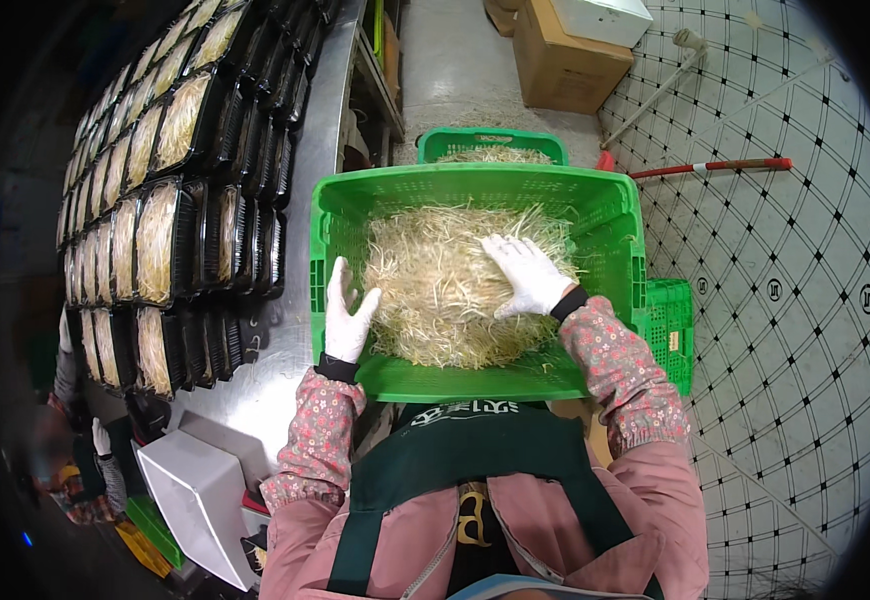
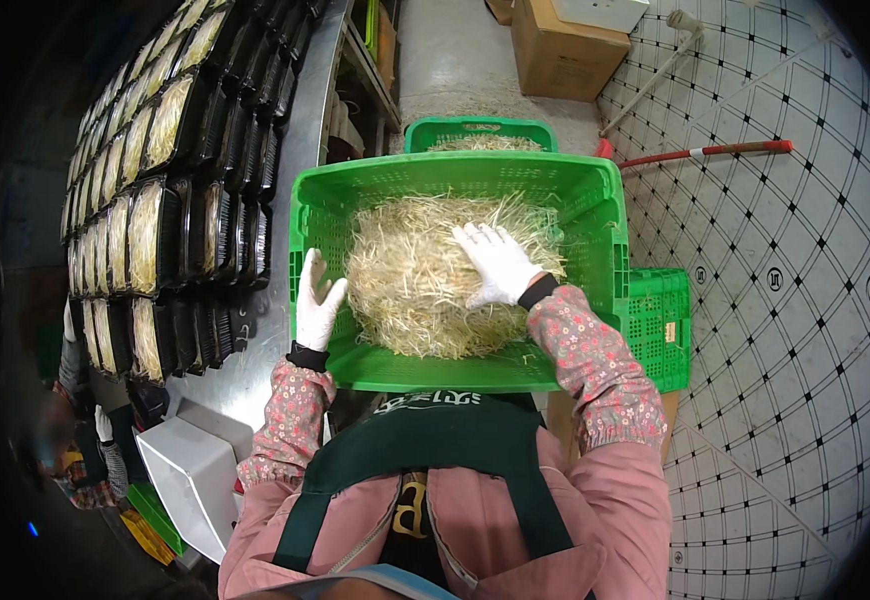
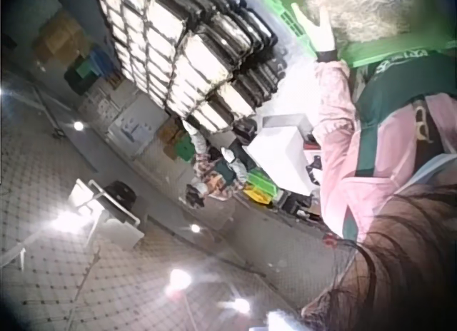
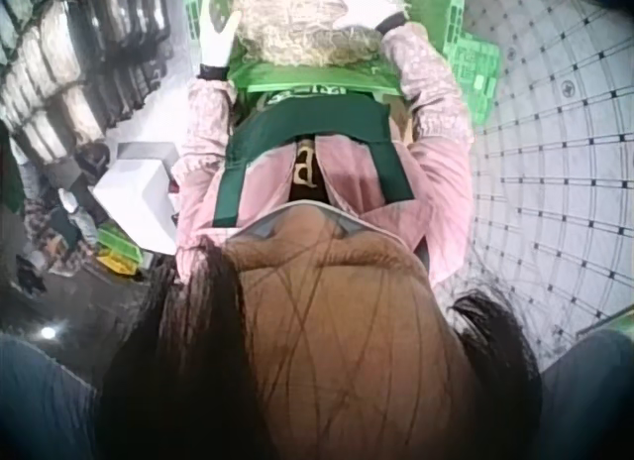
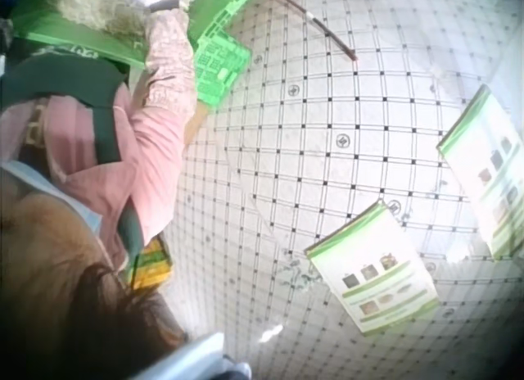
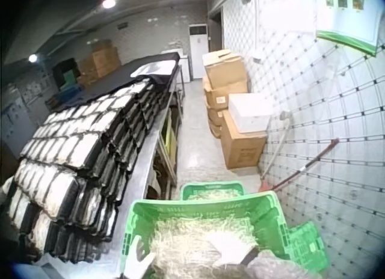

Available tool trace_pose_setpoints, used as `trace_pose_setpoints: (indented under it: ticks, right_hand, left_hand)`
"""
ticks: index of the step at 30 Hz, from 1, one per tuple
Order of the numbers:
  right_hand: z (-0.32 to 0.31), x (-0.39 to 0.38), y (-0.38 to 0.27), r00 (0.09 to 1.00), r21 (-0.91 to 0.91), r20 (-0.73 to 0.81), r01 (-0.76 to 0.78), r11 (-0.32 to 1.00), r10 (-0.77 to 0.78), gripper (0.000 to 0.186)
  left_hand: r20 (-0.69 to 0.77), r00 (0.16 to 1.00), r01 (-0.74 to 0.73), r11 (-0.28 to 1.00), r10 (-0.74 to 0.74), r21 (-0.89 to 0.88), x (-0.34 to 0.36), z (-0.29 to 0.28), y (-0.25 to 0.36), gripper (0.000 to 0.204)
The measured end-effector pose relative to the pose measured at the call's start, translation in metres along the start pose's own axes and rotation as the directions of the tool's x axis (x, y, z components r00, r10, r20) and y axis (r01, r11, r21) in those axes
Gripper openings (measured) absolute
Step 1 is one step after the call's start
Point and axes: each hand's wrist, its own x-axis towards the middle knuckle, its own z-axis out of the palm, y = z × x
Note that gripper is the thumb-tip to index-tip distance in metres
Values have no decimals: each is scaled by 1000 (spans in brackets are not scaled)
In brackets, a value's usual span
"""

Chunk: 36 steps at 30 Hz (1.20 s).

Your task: The person scoops dried noodles from a green crate into black trays, places each tray on a digital scale, and adjusts the noodles to reach a target weight. The person then stacks the filled trays on the right side of the table. A coworker performs similar actions across the table.

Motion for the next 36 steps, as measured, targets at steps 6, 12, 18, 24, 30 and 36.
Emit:
trace_pose_setpoints:
  ticks: [6,12,18,24,30,36]
  right_hand:
    - [29,-42,40,959,-32,-91,-273,961,269,122]
    - [101,-20,8,996,-136,-31,-87,987,84,131]
    - [104,42,56,999,-138,-16,-34,990,32,120]
    - [97,36,76,977,53,-200,90,995,-78,57]
    - [37,27,76,930,-98,-259,243,965,-260,29]
    - [-17,8,116,868,-44,-497,-14,999,-10,33]
  left_hand:
    - [372,928,-221,766,-25,603,-15,26,-38,133]
    - [595,766,-476,408,-244,779,-3,129,-40,134]
    - [407,869,-323,300,-282,898,64,153,-74,116]
    - [398,879,-200,556,-261,807,50,137,-55,48]
    - [542,841,-451,555,1,699,21,109,-10,29]
    - [722,684,-704,348,101,619,5,56,-12,38]
